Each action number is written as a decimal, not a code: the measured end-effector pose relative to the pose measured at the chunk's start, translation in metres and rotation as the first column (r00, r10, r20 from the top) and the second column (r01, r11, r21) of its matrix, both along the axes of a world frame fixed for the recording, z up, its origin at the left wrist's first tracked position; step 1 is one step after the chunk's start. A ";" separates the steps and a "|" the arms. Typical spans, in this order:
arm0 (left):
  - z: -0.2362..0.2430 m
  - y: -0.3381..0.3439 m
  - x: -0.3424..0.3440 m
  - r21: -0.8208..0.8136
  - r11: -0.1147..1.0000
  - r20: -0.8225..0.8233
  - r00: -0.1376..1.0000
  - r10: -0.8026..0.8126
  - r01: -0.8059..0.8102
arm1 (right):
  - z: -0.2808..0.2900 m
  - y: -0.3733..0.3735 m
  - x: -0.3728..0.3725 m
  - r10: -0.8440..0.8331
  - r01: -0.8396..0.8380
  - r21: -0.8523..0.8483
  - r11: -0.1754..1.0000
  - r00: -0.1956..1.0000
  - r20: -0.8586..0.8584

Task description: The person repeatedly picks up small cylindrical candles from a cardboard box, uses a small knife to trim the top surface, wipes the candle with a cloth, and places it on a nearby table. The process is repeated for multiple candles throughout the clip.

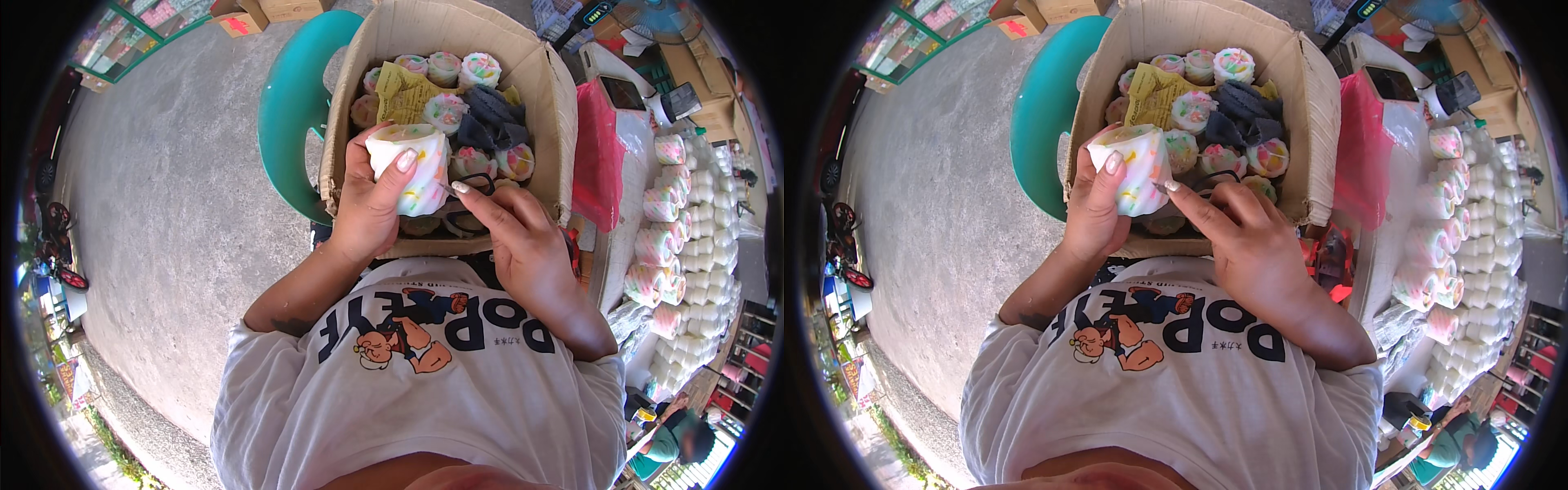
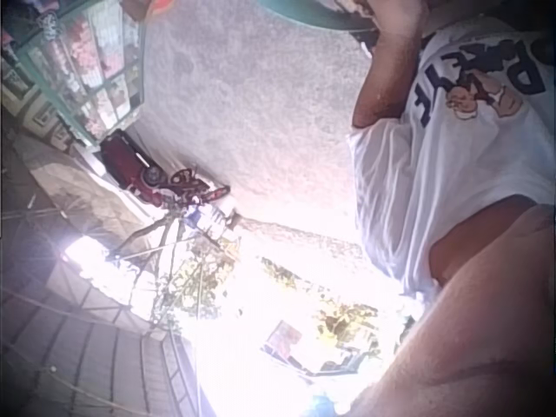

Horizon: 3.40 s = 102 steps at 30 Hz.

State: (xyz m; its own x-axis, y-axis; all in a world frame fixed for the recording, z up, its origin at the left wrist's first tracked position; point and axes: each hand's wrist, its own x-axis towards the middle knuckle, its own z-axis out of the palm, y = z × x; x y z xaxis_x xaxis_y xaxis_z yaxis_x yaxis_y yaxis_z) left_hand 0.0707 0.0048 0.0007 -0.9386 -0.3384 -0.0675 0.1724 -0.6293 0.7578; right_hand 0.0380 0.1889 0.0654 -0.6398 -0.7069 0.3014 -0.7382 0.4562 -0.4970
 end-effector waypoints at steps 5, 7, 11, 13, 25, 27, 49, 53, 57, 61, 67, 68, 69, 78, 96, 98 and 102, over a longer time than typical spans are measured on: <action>0.000 0.000 0.001 -0.016 1.000 -0.012 1.000 0.006 -0.006 | -0.005 0.002 -0.002 0.078 -0.074 -0.063 0.995 0.995 0.060; 0.001 0.001 0.001 -0.032 0.999 -0.019 1.000 0.012 -0.013 | -0.007 -0.001 -0.006 0.021 -0.012 -0.131 0.991 0.998 0.066; -0.001 0.001 0.001 -0.018 1.000 -0.030 1.000 -0.006 0.006 | -0.019 -0.004 -0.006 0.011 -0.002 -0.144 0.990 0.998 0.058; -0.002 0.000 0.001 0.009 1.000 -0.022 0.999 -0.023 0.024 | -0.017 -0.003 -0.002 0.047 -0.041 -0.094 0.995 0.997 0.064; 0.000 0.005 0.001 -0.102 0.991 -0.077 0.994 0.079 -0.087 | -0.010 -0.002 -0.003 0.000 0.003 0.014 1.000 0.986 -0.167; -0.002 0.005 0.001 -0.125 0.988 -0.078 0.993 0.084 -0.094 | -0.010 0.000 0.002 0.050 -0.040 0.056 0.998 0.982 -0.185; -0.005 0.004 0.002 -0.119 0.990 -0.082 0.995 0.061 -0.071 | -0.007 -0.007 -0.002 -0.002 0.005 -0.091 0.996 1.000 0.028; -0.006 0.005 0.001 -0.105 0.991 -0.088 0.994 0.068 -0.077 | -0.008 -0.005 0.000 0.045 -0.044 -0.044 0.998 0.999 0.021; -0.007 0.005 0.002 -0.098 0.991 -0.091 0.993 0.078 -0.087 | -0.008 -0.008 -0.003 0.008 -0.006 -0.109 0.994 1.000 0.018; -0.005 0.004 0.002 -0.089 0.994 -0.079 0.995 0.060 -0.067 | -0.008 -0.007 -0.001 0.043 -0.041 -0.090 0.995 0.999 0.021; -0.006 0.004 0.002 -0.086 0.993 -0.086 0.994 0.068 -0.075 | -0.009 -0.008 -0.001 0.038 -0.038 -0.088 0.995 0.999 -0.004; -0.006 0.004 0.002 -0.083 0.994 -0.088 0.994 0.066 -0.073 | -0.008 -0.009 -0.002 0.008 -0.009 -0.108 0.994 1.000 -0.010; -0.006 0.004 0.003 -0.080 0.994 -0.089 0.994 0.063 -0.071 | -0.008 -0.009 -0.003 -0.021 0.019 -0.128 0.992 1.000 -0.016; -0.004 0.004 0.003 -0.062 0.997 -0.087 0.995 0.049 -0.055 | -0.010 -0.007 0.001 0.062 -0.063 -0.072 0.995 0.998 -0.015; -0.003 0.005 0.002 -0.070 0.995 -0.086 0.994 0.060 -0.067 | -0.006 -0.008 0.002 0.027 -0.024 -0.079 0.997 0.999 0.045; -0.004 0.004 0.004 -0.090 0.994 -0.087 0.995 0.051 -0.058 | -0.006 -0.007 -0.001 0.016 -0.014 -0.119 0.993 1.000 0.015; -0.008 0.004 0.005 -0.163 0.986 -0.104 0.994 0.025 -0.042 | 0.000 -0.007 -0.007 -0.020 0.012 -0.172 0.985 0.999 -0.044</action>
